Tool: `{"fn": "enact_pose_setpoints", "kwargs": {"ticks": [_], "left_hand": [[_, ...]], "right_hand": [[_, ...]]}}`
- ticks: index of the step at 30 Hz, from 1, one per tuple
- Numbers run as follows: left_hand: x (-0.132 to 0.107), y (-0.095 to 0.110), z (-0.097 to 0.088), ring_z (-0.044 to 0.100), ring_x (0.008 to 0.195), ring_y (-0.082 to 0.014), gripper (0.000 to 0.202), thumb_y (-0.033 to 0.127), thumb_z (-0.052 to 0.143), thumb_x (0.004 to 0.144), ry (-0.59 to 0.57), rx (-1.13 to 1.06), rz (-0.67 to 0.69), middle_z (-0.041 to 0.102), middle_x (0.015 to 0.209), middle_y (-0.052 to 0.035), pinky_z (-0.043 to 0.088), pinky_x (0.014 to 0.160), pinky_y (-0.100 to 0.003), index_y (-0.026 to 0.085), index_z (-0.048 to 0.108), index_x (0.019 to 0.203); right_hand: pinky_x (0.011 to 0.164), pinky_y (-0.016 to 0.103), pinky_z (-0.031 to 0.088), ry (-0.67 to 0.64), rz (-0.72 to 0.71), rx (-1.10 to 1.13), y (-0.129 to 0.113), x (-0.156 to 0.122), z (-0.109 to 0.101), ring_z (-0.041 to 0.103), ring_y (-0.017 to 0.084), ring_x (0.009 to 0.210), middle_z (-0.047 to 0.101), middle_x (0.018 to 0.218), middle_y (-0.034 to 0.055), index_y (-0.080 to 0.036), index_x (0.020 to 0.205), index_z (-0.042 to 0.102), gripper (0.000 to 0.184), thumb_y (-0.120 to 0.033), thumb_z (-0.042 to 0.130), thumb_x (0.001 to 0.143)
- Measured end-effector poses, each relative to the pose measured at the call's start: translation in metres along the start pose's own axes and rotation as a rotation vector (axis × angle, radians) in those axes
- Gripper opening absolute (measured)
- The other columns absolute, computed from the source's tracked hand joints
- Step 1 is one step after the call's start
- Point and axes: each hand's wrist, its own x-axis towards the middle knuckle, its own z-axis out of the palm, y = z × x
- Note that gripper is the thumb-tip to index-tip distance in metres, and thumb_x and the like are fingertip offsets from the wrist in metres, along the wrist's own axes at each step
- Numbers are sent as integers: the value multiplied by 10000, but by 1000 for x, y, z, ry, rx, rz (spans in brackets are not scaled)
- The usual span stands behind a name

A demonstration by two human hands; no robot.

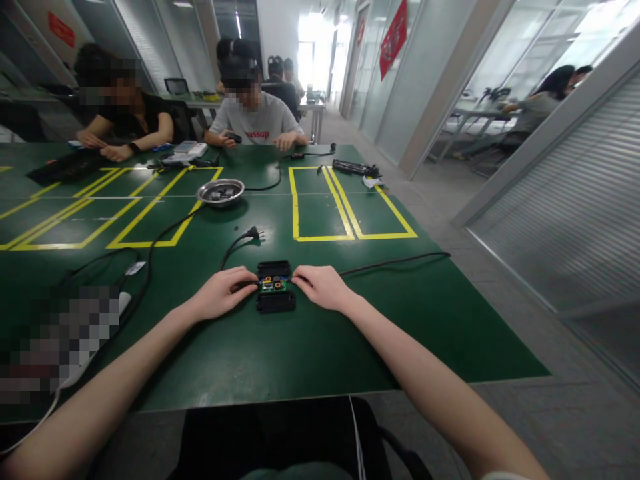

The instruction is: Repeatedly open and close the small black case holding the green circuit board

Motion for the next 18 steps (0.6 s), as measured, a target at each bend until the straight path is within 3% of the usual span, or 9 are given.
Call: {"fn": "enact_pose_setpoints", "kwargs": {"ticks": [10,18], "left_hand": [[-2,12,-12,637,707,-149,238,327,539,990,81,-93,19,711,890,-51,481,622,-240,167,715,1001],[-8,27,-15,623,663,-132,189,262,578,941,-3,-154,75,712,808,-39,451,584,-214,158,735,923]], "right_hand": [[636,263,409,144,0,130,-9,-2,-7,624,155,667,728,829,38,-196,945,682,192,-281,530,1027],[589,248,386,20,-115,209,-16,-14,-21,560,129,587,699,750,23,-181,914,701,181,-274,568,994]]}}
